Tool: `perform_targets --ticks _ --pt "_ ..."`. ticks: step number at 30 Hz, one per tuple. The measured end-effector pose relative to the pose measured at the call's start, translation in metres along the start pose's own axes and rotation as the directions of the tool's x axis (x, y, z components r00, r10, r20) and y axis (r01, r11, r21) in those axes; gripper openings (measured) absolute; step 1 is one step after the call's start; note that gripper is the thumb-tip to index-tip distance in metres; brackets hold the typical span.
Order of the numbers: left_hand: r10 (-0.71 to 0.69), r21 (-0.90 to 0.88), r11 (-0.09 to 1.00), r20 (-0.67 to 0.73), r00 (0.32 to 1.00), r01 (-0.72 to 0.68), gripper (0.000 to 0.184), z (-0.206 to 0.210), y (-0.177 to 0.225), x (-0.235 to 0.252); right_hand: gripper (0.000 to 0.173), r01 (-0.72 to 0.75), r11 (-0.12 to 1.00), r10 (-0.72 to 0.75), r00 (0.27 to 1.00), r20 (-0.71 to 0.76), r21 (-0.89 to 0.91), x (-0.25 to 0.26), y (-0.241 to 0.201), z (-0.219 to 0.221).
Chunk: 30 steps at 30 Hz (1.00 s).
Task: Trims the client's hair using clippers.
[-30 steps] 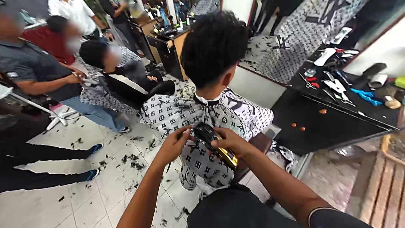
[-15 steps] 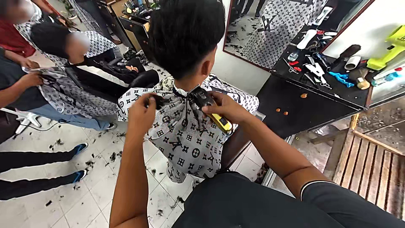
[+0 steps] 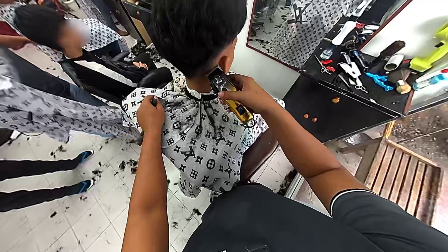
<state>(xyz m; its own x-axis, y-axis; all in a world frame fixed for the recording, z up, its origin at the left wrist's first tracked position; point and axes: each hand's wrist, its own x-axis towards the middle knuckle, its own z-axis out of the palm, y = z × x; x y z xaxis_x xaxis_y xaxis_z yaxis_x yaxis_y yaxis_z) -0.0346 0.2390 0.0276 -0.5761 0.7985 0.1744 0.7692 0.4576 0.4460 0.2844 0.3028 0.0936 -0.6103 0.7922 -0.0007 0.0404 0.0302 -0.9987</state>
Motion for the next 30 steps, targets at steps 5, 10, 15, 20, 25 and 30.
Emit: perform_targets --ticks 5,10,15,20,25,30 --pt "-0.020 -0.022 1.000 -0.027 0.999 0.020 0.045 0.002 -0.001 -0.001 0.054 0.014 0.999 -0.015 1.000 0.016 0.041 0.000 -0.001 -0.001" --pt "-0.022 -0.035 0.999 -0.042 0.999 0.021 0.045 0.003 -0.003 -0.001 0.052 -0.002 0.998 0.000 1.000 0.029 0.063 0.003 -0.001 -0.004" --pt "-0.025 -0.032 0.999 -0.053 0.998 0.023 0.045 0.003 -0.002 -0.001 0.039 0.001 0.992 -0.010 0.997 0.071 0.127 0.004 0.000 -0.008" --pt "-0.037 -0.029 0.999 -0.054 0.998 0.035 0.044 0.004 -0.002 -0.001 0.039 -0.002 0.992 -0.009 0.996 0.083 0.124 0.002 -0.003 -0.009" --pt "-0.034 -0.038 0.999 -0.056 0.998 0.032 0.045 0.005 -0.002 -0.001 0.050 0.050 0.995 -0.055 0.996 0.065 0.081 0.000 0.003 -0.005" --pt "-0.036 -0.040 0.999 -0.046 0.998 0.034 0.045 0.005 -0.003 0.000 0.051 0.006 0.997 -0.009 0.999 0.034 0.078 -0.006 0.006 0.001"
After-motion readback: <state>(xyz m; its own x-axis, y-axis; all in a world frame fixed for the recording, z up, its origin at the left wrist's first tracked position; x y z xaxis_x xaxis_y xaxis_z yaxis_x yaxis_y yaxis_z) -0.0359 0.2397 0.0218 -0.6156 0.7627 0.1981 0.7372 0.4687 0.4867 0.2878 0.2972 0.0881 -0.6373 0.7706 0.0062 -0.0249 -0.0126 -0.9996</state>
